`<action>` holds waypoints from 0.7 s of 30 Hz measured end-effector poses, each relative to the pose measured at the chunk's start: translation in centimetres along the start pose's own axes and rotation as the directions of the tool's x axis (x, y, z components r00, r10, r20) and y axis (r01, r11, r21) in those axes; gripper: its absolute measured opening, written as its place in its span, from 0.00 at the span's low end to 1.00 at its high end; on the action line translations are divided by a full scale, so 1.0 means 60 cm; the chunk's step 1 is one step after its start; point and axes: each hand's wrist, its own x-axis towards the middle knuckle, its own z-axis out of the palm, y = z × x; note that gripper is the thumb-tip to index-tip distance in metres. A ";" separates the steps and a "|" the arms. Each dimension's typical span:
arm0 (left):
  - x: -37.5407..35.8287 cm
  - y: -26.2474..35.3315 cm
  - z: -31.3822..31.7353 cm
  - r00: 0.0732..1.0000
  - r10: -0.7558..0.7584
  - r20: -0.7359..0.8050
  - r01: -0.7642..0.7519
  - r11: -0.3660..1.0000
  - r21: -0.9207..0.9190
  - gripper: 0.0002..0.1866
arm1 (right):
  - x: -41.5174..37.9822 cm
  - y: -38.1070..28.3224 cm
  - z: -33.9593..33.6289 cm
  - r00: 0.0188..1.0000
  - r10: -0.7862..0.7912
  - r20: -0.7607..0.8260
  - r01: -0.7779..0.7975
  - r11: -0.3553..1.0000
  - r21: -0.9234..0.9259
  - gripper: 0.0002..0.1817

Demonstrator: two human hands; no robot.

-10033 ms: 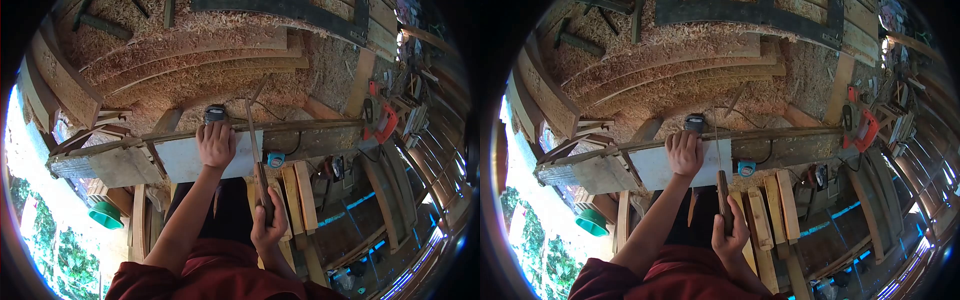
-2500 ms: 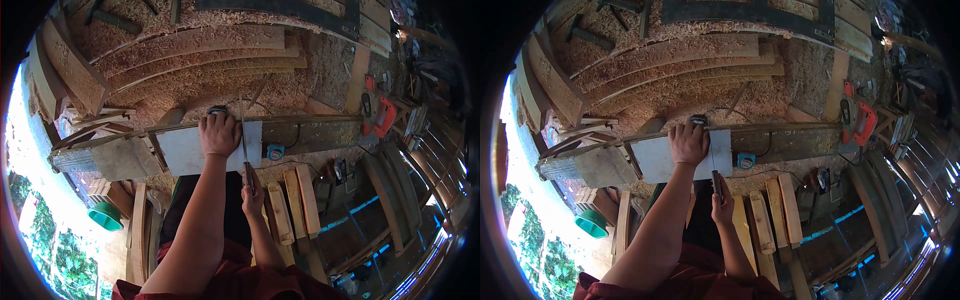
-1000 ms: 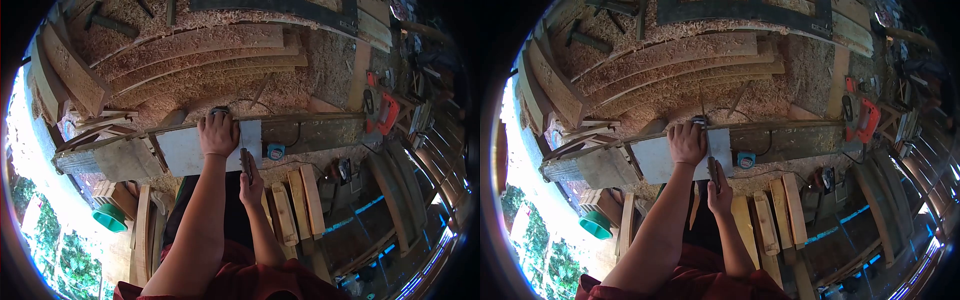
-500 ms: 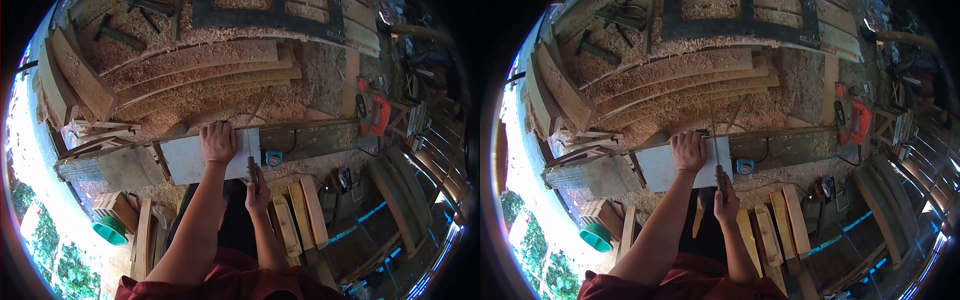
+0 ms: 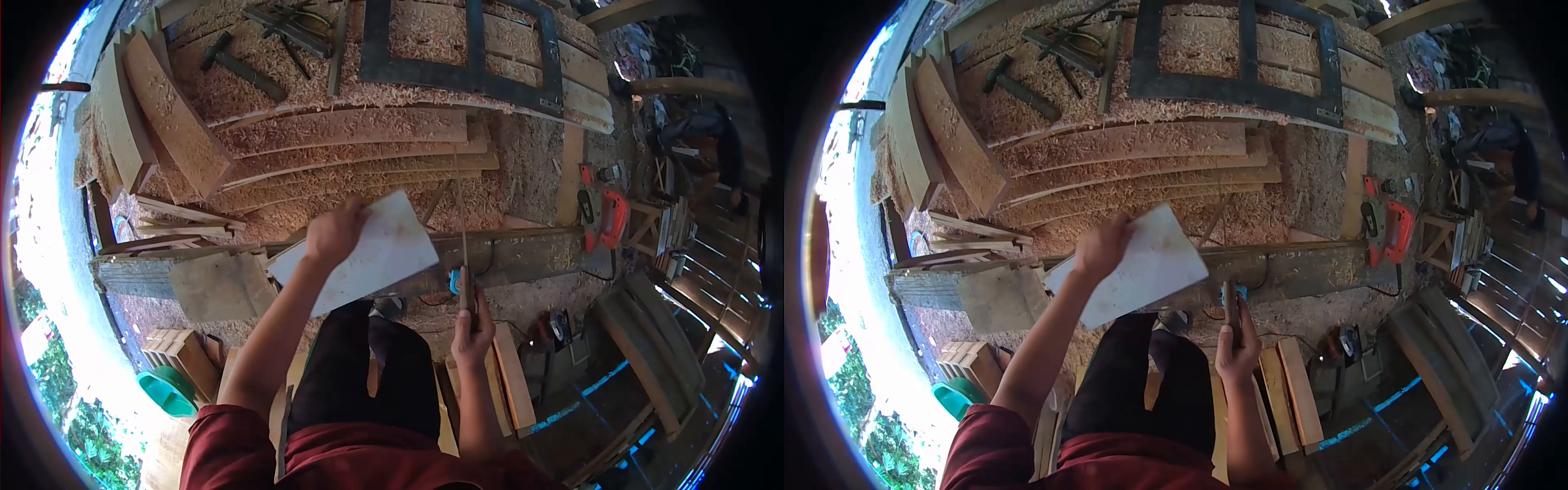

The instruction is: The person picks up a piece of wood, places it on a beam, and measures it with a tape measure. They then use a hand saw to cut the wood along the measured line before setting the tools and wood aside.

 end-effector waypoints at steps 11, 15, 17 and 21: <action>0.206 0.003 -0.180 0.880 -0.361 -0.310 -0.071 0.544 -0.836 0.23 | 0.188 -0.059 0.082 0.950 -0.300 -0.090 0.299 0.954 -0.016 0.30; 0.351 0.066 -0.225 0.843 -0.456 -0.285 -0.086 0.409 -0.908 0.22 | 0.294 -0.079 0.105 0.911 -0.402 -0.090 0.391 0.913 -0.116 0.29; 0.408 0.102 -0.245 0.771 -0.519 -0.368 -0.177 0.381 -0.908 0.19 | 0.346 -0.048 0.116 0.893 -0.438 -0.099 0.415 0.890 -0.188 0.29; 0.511 0.122 -0.249 0.746 -0.531 -0.402 -0.131 0.475 -0.870 0.21 | 0.424 -0.044 0.139 0.847 -0.512 -0.142 0.452 0.835 -0.315 0.29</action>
